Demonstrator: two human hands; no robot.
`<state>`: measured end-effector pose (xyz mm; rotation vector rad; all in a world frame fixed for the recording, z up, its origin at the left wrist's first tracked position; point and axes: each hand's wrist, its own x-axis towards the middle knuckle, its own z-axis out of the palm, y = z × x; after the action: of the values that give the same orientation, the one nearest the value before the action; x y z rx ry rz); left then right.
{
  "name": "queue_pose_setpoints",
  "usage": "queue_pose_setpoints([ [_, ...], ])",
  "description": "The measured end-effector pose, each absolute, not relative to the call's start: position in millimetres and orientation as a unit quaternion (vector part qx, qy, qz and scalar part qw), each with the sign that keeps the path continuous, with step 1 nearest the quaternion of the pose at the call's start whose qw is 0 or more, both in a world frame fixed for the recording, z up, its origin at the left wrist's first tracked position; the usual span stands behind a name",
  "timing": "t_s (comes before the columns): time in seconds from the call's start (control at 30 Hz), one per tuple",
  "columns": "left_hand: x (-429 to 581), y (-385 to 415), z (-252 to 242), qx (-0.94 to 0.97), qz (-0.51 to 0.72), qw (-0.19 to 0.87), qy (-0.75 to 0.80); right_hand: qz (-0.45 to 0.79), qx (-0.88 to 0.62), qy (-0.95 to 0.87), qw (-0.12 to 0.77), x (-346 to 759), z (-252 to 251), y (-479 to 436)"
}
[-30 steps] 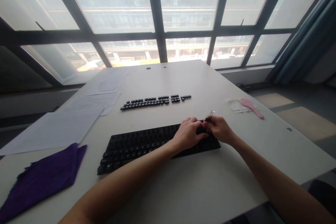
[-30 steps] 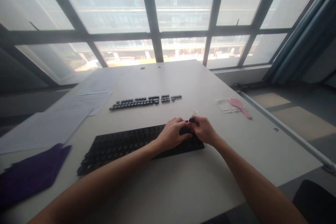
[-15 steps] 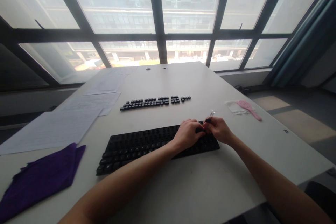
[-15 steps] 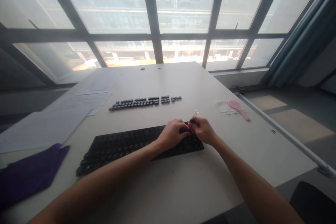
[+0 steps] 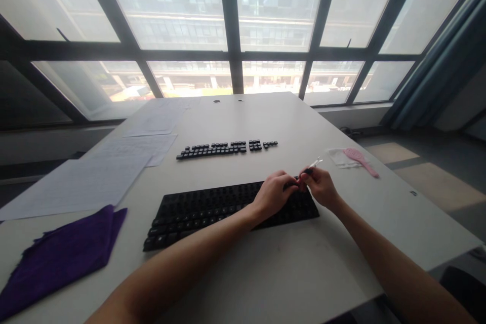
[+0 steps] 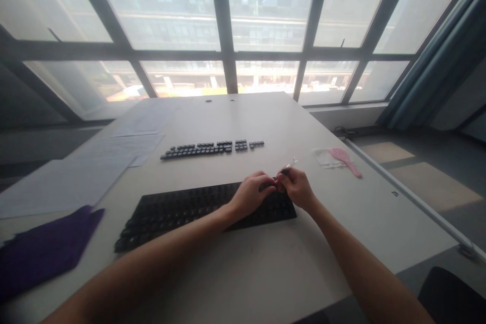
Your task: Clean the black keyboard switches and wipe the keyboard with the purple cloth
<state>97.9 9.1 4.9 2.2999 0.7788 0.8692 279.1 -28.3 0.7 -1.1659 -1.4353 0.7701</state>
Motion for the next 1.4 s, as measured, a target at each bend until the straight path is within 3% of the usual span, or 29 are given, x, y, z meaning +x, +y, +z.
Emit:
queue_pose_setpoints([
  [0.17,96.2,6.0,8.6,0.845,0.342,0.299,0.283,0.282,-0.526,-0.593,0.540,271.4,0.8,-29.5],
  [0.53,98.3,5.7,-2.6,0.864,0.364,0.254,0.239,0.337,-0.531,-0.545,0.554,273.1,1.8,-24.0],
  [0.8,87.7,6.9,26.3,0.836,0.391,0.264,0.279,0.336,-0.525,-0.510,0.593,272.9,5.1,-24.2],
  [1.13,69.2,110.6,27.9,0.840,0.217,0.241,0.435,0.351,-0.520,-0.520,0.580,272.7,3.0,-22.1],
  [1.4,90.1,137.6,5.9,0.871,0.228,0.157,0.407,0.351,-0.523,-0.528,0.569,273.9,1.3,-20.8],
])
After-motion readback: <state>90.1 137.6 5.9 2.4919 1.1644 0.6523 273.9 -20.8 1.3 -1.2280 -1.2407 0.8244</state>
